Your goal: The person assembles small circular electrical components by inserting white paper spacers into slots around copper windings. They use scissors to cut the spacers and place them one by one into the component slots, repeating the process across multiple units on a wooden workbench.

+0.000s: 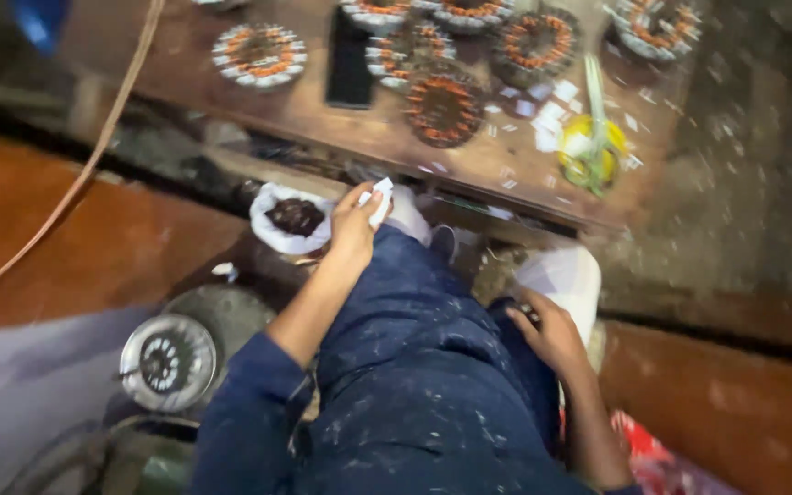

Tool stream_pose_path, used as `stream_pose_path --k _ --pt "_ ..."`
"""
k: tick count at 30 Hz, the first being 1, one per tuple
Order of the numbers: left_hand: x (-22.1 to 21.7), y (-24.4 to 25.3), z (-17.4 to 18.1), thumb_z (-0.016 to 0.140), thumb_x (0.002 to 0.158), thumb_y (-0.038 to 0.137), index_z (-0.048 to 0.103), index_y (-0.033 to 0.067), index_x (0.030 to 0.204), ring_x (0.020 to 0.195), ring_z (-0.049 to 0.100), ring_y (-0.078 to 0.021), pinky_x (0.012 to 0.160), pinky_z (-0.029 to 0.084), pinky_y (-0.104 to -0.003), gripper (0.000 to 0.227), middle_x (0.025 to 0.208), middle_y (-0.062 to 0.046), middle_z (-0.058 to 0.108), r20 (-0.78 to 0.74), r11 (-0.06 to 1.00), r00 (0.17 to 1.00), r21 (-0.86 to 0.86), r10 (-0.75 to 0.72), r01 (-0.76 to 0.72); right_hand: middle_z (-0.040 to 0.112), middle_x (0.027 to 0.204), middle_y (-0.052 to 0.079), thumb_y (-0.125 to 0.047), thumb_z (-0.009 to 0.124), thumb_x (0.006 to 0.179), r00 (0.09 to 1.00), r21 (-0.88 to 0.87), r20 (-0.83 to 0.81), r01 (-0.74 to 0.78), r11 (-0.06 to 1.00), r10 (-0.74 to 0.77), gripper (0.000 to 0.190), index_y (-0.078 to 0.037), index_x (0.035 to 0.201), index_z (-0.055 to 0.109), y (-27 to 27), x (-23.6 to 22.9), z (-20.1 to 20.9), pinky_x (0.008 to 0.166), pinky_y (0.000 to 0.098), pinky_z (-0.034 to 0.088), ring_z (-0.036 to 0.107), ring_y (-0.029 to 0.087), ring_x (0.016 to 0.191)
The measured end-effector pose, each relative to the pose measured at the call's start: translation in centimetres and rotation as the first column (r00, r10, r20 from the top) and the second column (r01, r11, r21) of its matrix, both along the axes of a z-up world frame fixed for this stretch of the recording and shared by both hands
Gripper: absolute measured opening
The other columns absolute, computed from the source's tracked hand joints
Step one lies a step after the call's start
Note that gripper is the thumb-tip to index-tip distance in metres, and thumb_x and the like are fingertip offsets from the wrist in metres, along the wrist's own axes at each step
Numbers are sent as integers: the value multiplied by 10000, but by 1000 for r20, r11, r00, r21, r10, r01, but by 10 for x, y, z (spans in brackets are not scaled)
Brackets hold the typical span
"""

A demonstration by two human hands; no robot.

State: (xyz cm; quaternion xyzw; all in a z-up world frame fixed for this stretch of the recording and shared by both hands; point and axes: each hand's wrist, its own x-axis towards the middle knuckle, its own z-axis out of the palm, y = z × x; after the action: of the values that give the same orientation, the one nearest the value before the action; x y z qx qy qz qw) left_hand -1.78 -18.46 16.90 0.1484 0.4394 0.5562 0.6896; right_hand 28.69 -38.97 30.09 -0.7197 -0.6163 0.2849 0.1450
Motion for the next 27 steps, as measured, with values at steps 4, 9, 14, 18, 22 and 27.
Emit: stream_pose_path --k 4,9,14,18,22,27 --pt "82 -8 73 707 908 -13 671 -39 1217 958 720 -218 833 634 -335 312 1127 -149 703 -84 948 980 251 -181 197 730 1184 182 -339 729 902 998 48 7 -57 997 57 453 -58 1254 683 9 8 7 877 418 554 704 361 1033" --pt "196 53 114 793 855 54 762 46 1160 1022 719 -232 923 533 -360 307 1089 -109 786 -630 794 773 509 80 333 727 1147 173 -270 708 893 988 190 -150 6 982 23 437 -53 1270 661 24 -1 40 791 388 587 736 309 967" --pt "252 88 105 692 902 122 724 81 1190 1078 723 -299 940 542 -368 293 1136 -150 762 -753 821 641 457 153 341 745 1067 157 -250 740 880 991 149 -133 9 989 10 428 -78 1266 670 25 6 59 745 367 589 744 288 893" --pt "259 92 106 563 932 61 724 92 1199 1098 711 -329 939 552 -396 313 1145 -151 761 -778 785 607 475 164 396 739 1071 169 -198 748 886 995 311 -96 1 951 30 382 -71 1241 685 40 26 61 755 372 578 737 296 898" --pt "255 95 114 607 964 89 729 78 1156 1053 720 -316 892 566 -400 228 1110 -153 771 -781 743 603 500 164 445 722 1023 181 -161 755 974 973 606 120 87 790 -199 216 -76 1167 709 91 50 66 803 437 565 711 354 909" --pt "263 111 105 576 936 -19 629 30 1262 875 752 -224 800 591 -340 334 1182 -179 691 -572 877 815 343 -87 335 725 998 250 -315 754 943 910 315 373 59 947 -181 429 -32 1253 661 164 73 77 798 540 524 687 437 913"
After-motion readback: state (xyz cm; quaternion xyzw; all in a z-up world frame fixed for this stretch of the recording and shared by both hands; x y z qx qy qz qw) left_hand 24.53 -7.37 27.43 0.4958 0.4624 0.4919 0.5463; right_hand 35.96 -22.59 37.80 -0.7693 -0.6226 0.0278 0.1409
